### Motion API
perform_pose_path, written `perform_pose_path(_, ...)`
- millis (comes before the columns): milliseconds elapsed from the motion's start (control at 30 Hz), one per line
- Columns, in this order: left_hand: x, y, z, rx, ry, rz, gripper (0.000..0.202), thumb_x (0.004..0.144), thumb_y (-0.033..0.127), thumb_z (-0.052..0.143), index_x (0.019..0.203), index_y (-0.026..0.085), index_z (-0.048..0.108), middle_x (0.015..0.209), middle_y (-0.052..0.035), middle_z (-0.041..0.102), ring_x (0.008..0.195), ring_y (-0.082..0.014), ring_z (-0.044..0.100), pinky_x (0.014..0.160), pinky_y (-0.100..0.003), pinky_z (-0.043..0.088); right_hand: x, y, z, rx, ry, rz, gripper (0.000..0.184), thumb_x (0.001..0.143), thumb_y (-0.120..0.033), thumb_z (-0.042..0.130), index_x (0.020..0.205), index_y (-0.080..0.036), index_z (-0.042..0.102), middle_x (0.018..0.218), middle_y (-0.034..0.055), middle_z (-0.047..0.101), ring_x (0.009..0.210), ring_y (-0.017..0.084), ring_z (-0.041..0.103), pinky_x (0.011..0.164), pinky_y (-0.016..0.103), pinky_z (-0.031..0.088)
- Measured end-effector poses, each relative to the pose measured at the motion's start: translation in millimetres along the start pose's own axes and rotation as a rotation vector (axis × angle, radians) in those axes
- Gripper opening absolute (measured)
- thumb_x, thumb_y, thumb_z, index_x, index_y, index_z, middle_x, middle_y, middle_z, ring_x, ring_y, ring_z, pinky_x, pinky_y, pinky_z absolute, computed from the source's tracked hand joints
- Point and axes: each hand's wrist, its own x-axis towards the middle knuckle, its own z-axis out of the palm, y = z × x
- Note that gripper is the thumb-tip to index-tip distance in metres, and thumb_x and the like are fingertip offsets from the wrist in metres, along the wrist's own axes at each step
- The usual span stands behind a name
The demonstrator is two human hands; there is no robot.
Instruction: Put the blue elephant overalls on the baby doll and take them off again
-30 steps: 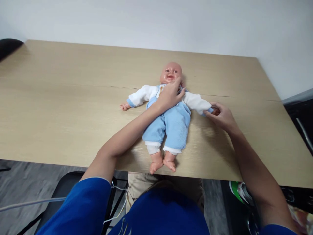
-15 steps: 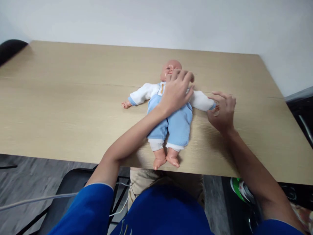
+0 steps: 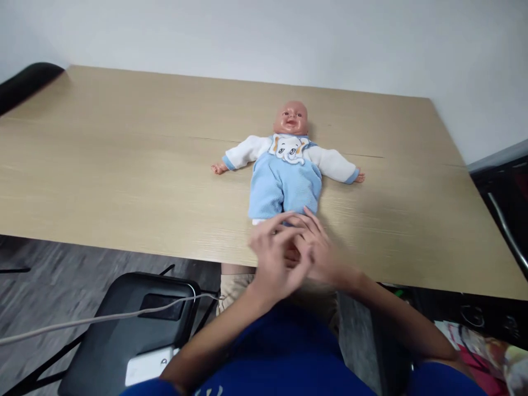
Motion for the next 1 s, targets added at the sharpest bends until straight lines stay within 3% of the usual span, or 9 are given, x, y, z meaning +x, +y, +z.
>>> perform_pose_path(33, -15, -21, -5.9, 0.063, 0.047, -0.071, 0.052, 0.111, 0.041, 0.083, 0.156, 0.041, 0.058, 0.170, -0.0148, 0.070, 0.158, -0.0457, 0.070, 0.128, -0.081, 0.057, -1, -2, -2, -0.058, -0.069, -0.028, 0.075, 0.113, -0.042, 0.075, 0.186, -0.047, 0.055, 0.180, 0.0060, 0.074, 0.173, 0.040, 0.067, 0.160, 0.070, 0.038)
perform_pose_path(100, -36, -61, -16.7, 0.080, 0.032, -0.154, 0.071, 0.107, 0.048, 0.088, 0.166, 0.035, 0.051, 0.181, -0.0208, 0.060, 0.169, -0.0502, 0.062, 0.131, -0.081, 0.056, 1, -4, -1, -0.158, -0.127, -0.050, 0.086, 0.115, -0.044, 0.079, 0.193, -0.034, 0.045, 0.185, 0.0158, 0.069, 0.176, 0.043, 0.064, 0.160, 0.075, 0.033)
perform_pose_path(167, -42, -92, -25.2, -0.011, -0.083, -0.174, 0.098, 0.104, 0.059, 0.093, 0.181, 0.033, 0.039, 0.189, -0.0244, 0.051, 0.177, -0.0526, 0.054, 0.137, -0.081, 0.053, 5, -3, 5, -0.236, -0.136, -0.045, 0.104, 0.114, -0.052, 0.085, 0.200, -0.027, 0.031, 0.190, 0.0215, 0.063, 0.179, 0.046, 0.058, 0.159, 0.078, 0.031)
perform_pose_path(267, -34, -116, -31.3, -0.133, -0.262, -0.180, 0.119, 0.097, 0.070, 0.099, 0.188, 0.033, 0.033, 0.187, -0.0242, 0.056, 0.172, -0.0515, 0.061, 0.140, -0.077, 0.053, 11, -1, 18, -0.254, -0.109, -0.024, 0.115, 0.112, -0.057, 0.089, 0.202, -0.026, 0.024, 0.188, 0.0222, 0.063, 0.178, 0.048, 0.059, 0.159, 0.080, 0.028)
perform_pose_path(400, -22, -121, -29.1, -0.175, -0.285, -0.227, 0.120, 0.086, 0.072, 0.106, 0.180, 0.027, 0.045, 0.172, -0.0240, 0.066, 0.157, -0.0503, 0.071, 0.134, -0.075, 0.057, 13, 3, 26, -0.245, -0.088, -0.022, 0.096, 0.109, -0.056, 0.093, 0.189, -0.022, 0.051, 0.172, 0.0220, 0.076, 0.166, 0.047, 0.069, 0.157, 0.081, 0.034)
perform_pose_path(533, -28, -120, -27.0, -0.191, -0.249, -0.275, 0.102, 0.085, 0.065, 0.106, 0.165, 0.027, 0.055, 0.147, -0.0161, 0.074, 0.133, -0.0410, 0.078, 0.119, -0.066, 0.063, 9, 12, 19, -0.213, -0.050, -0.046, 0.071, 0.107, -0.051, 0.096, 0.169, -0.027, 0.071, 0.155, 0.0154, 0.085, 0.154, 0.042, 0.077, 0.155, 0.079, 0.039)
perform_pose_path(733, -28, -113, -31.3, -0.202, -0.241, -0.261, 0.086, 0.085, 0.058, 0.107, 0.152, 0.030, 0.062, 0.132, -0.0104, 0.078, 0.114, -0.0338, 0.078, 0.107, -0.058, 0.063, -10, 23, 6, -0.158, -0.003, -0.041, 0.063, 0.110, -0.033, 0.092, 0.169, -0.033, 0.073, 0.146, 0.0128, 0.088, 0.145, 0.041, 0.082, 0.132, 0.070, 0.065)
perform_pose_path(867, -21, -107, -37.9, -0.234, -0.275, -0.287, 0.073, 0.089, 0.054, 0.104, 0.146, 0.029, 0.067, 0.131, -0.0100, 0.080, 0.112, -0.0323, 0.077, 0.106, -0.055, 0.063, -23, 27, -2, -0.106, 0.046, -0.097, 0.055, 0.113, -0.024, 0.086, 0.166, -0.034, 0.074, 0.148, 0.0111, 0.089, 0.142, 0.037, 0.085, 0.127, 0.066, 0.070)
perform_pose_path(1000, -17, -105, -44.4, -0.277, -0.300, -0.291, 0.055, 0.094, 0.051, 0.101, 0.136, 0.029, 0.071, 0.120, -0.0062, 0.079, 0.108, -0.0309, 0.077, 0.100, -0.051, 0.061, -29, 29, -27, -0.061, 0.019, -0.187, 0.047, 0.115, -0.022, 0.084, 0.160, -0.033, 0.076, 0.153, 0.0108, 0.088, 0.146, 0.034, 0.084, 0.126, 0.060, 0.072)
